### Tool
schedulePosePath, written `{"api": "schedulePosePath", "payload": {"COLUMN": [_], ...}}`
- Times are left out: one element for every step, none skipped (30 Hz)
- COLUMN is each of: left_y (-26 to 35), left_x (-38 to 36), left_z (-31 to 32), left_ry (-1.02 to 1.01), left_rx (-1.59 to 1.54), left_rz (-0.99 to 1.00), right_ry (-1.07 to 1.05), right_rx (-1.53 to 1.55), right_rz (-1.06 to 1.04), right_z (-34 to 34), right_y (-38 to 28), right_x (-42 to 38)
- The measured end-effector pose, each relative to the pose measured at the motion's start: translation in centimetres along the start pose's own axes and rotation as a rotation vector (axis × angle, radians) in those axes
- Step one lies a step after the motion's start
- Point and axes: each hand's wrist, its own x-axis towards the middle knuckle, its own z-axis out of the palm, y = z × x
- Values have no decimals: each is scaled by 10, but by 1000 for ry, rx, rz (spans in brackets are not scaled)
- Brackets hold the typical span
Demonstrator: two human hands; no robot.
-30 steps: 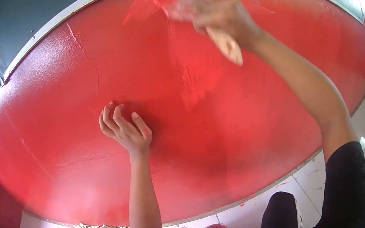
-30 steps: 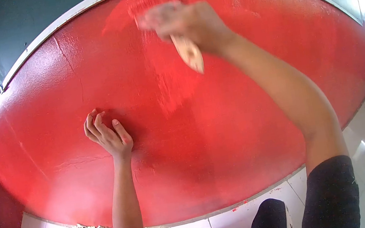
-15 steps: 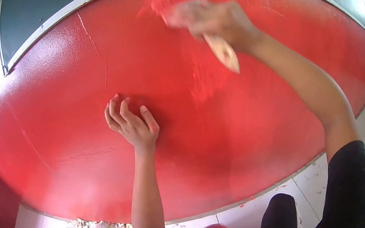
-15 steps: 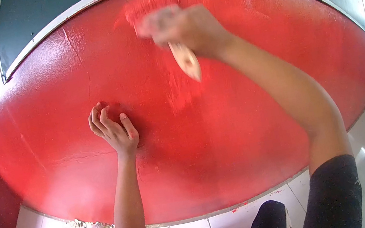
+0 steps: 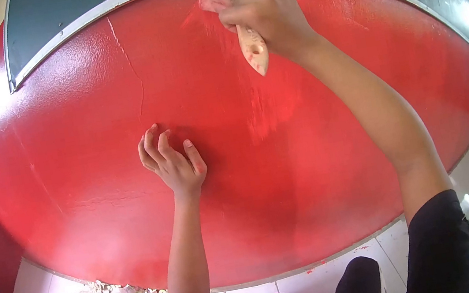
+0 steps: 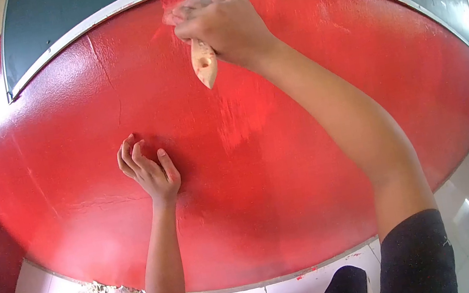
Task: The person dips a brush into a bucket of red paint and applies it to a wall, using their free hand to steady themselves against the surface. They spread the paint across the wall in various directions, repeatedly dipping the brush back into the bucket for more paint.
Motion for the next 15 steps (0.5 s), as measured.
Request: {"api": "schedulePosePath", "payload": {"left_y": [0, 1, 1, 2, 3, 3, 4, 4, 5, 5, 5, 4, 3, 3, 3], "left_x": [0, 1, 1, 1, 1, 2, 2, 2, 2, 2, 1, 1, 1, 1, 1], "left_z": [0, 0, -1, -1, -3, -4, -4, -4, -4, -3, -3, -4, -4, -4, -3], "left_ry": [3, 4, 6, 7, -8, -21, -17, -15, -15, -16, -24, -33, -33, -32, -33], "left_rx": [2, 3, 2, 1, 2, 6, 7, 10, 12, 9, 8, 9, 8, 14, 16], "left_rz": [0, 1, 1, -2, -8, -13, -13, -10, -5, 2, -2, -8, -5, -3, -1], "right_ry": [3, -20, -44, -47, -100, -152, -149, -75, -36, 3, -53, -80, -108, -43, 20], "right_rx": [0, 105, 208, 207, 277, 347, 345, 391, 411, 432, 395, 376, 357, 322, 284], "right_rz": [-2, -49, -97, -100, -174, -249, -253, -216, -192, -170, -43, 21, 85, 45, 7], "right_z": [-2, -6, -12, -21, -33, -39, -40, -41, -43, -45, -47, -41, -36, -22, -14], "right_y": [-3, -7, -13, -24, -40, -47, -44, -38, -31, -24, -15, -10, -4, -1, 0], "right_x": [-4, -12, -20, -32, -46, -51, -47, -39, -30, -20, -5, 4, 13, 15, 12]}}
